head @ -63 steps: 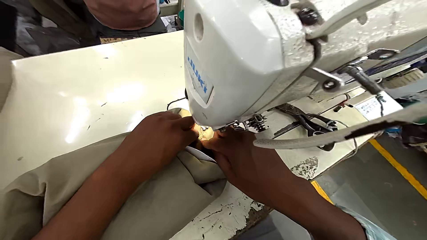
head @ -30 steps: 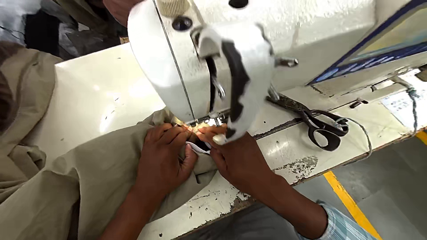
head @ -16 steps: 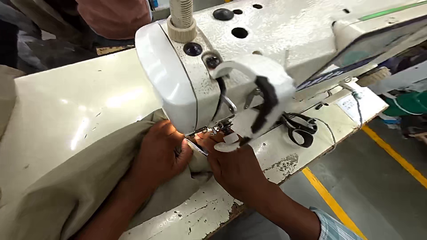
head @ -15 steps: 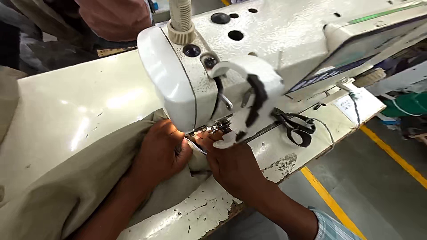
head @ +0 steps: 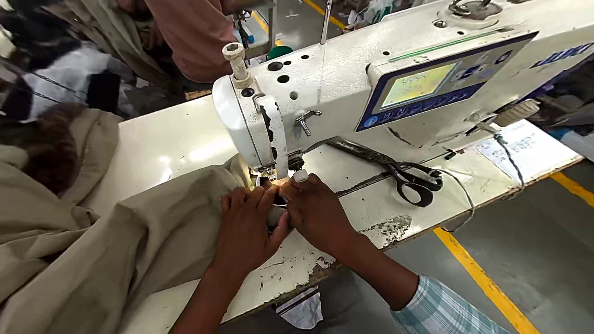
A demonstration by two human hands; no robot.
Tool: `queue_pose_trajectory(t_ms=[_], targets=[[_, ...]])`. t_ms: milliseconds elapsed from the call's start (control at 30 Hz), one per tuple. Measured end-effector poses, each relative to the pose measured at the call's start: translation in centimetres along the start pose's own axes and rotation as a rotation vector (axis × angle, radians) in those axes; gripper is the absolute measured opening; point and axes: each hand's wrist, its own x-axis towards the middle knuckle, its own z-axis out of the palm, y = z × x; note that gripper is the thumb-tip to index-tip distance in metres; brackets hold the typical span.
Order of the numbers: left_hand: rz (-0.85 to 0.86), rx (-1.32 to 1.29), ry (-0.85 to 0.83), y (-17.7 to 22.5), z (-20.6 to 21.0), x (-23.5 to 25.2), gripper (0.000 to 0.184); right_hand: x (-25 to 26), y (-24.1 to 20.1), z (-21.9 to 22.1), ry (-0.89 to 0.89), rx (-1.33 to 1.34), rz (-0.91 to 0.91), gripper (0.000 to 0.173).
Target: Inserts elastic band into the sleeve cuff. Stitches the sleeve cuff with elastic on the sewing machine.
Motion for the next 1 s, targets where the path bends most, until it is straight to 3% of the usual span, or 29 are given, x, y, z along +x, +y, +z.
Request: queue_pose_trajectory(t_ms=[233,533,633,733,833,1000], targets=[[0.035,0.002,0.031,-0.2,0.2,-0.2,0.05,-0.4,0.4,1.3,0.116,0.068,0.002,0.027],[0.012,-0.03,0.043,-0.2,0.5,-0.2,0.051,-0.4,0.6,0.8,0.06,0.044,-0.054,0.024],[0.022,-0.019,0.049,-0.1,0.4,-0.1,0.048,-0.4,1.4,0.0,0.04,0.175,-0.026,0.025],[0.049,-0.007,0.05,-0.2,0.4,-0.1,0.046,1.7,3.6,-2.1,-0.049,0.439,0.083,0.028],[0.065,0.0,0.027,-0.3,0.6,-0.4,0.046,5.3,5.5,-1.4,0.031,0.366,-0.025,0.027],[0.062,-0.005,0.045,-0.3,0.5,-0.3,0.045,8.5,4.5,-2.8,-0.203,0.362,-0.102,0.023]])
